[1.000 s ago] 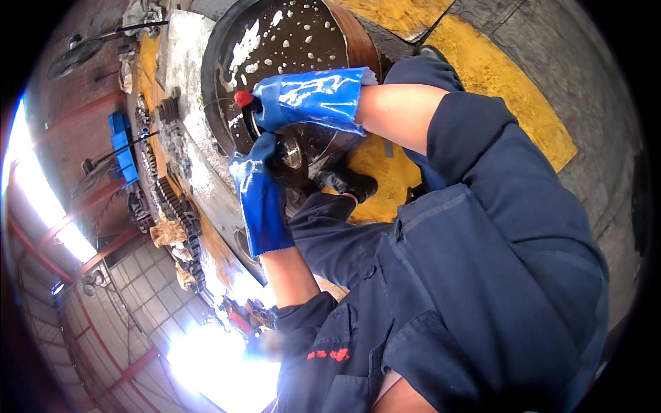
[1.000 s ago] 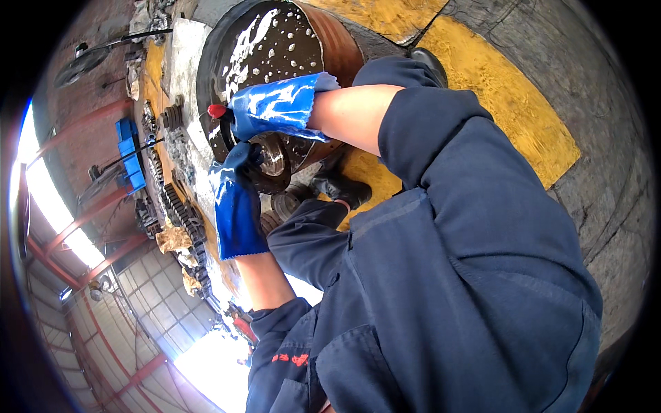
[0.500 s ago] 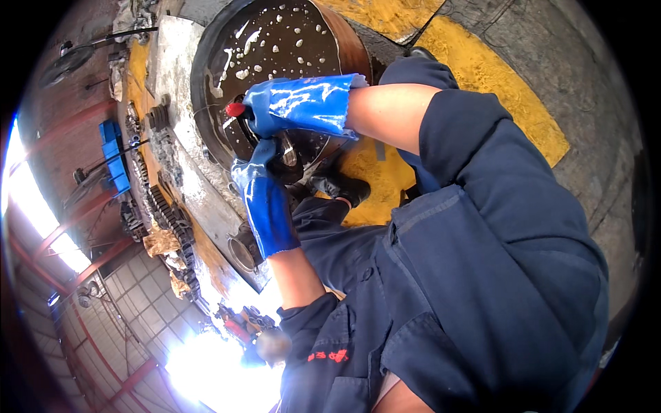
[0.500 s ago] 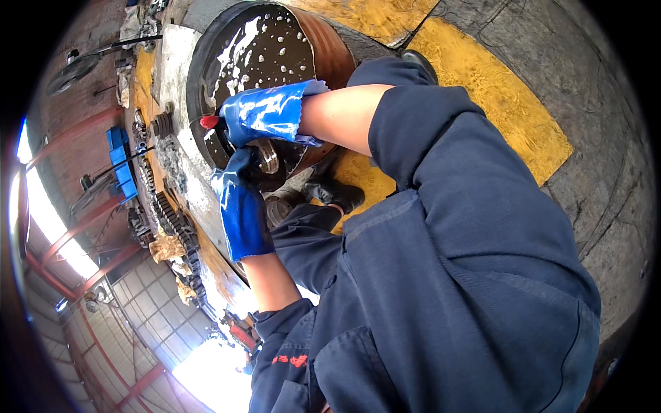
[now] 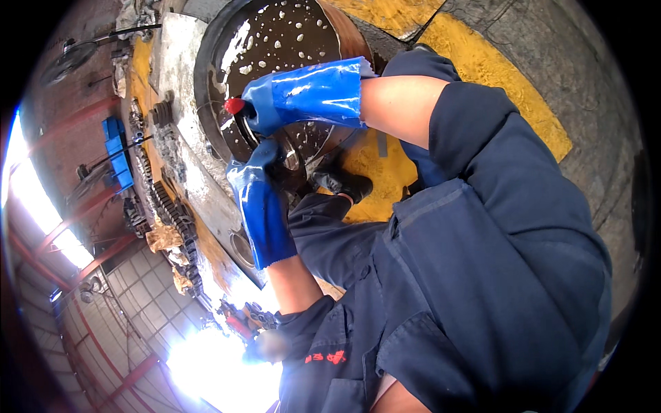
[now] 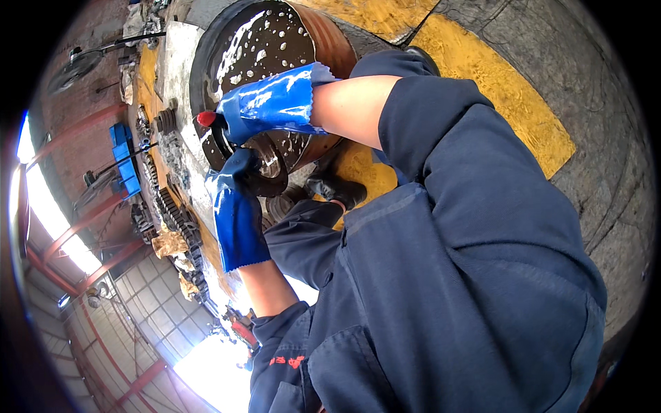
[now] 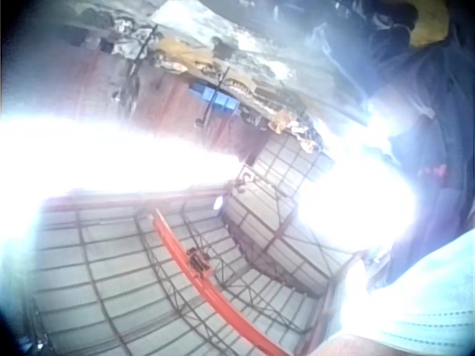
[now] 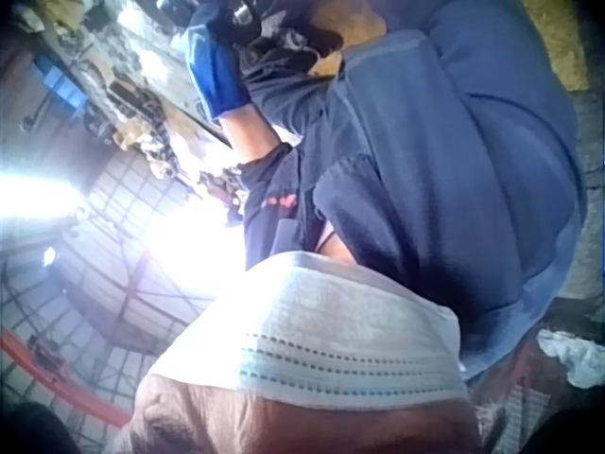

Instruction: The person cleans a large circular metal component and its associated rings by dipping them into a basin of dark liquid and scrubbing them with a brush.

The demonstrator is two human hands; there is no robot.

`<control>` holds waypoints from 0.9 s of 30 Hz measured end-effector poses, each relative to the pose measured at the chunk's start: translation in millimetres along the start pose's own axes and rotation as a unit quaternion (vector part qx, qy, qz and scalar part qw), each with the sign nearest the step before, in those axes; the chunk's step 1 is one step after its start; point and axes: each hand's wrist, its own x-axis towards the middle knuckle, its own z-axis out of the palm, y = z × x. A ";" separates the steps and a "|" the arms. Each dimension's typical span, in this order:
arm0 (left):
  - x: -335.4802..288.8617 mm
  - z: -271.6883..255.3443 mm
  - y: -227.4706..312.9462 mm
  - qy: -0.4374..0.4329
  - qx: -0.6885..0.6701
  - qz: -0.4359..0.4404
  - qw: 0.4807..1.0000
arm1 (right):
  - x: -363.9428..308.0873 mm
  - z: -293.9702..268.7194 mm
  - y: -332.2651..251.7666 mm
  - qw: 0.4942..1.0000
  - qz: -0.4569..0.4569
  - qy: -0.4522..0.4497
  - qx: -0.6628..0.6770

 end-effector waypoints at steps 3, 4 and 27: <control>-13.8 -8.3 23.0 0.025 -0.077 -0.054 0.995 | 0.5 0.4 -15.2 1.000 -0.004 -0.010 -0.021; -13.0 -3.5 25.5 0.024 -0.081 -0.050 0.995 | -1.1 -0.9 -11.6 1.000 0.001 -0.004 -0.024; -1.5 7.7 21.2 0.011 -0.240 -0.134 0.961 | 1.9 -0.2 -0.3 0.999 0.033 0.006 -0.033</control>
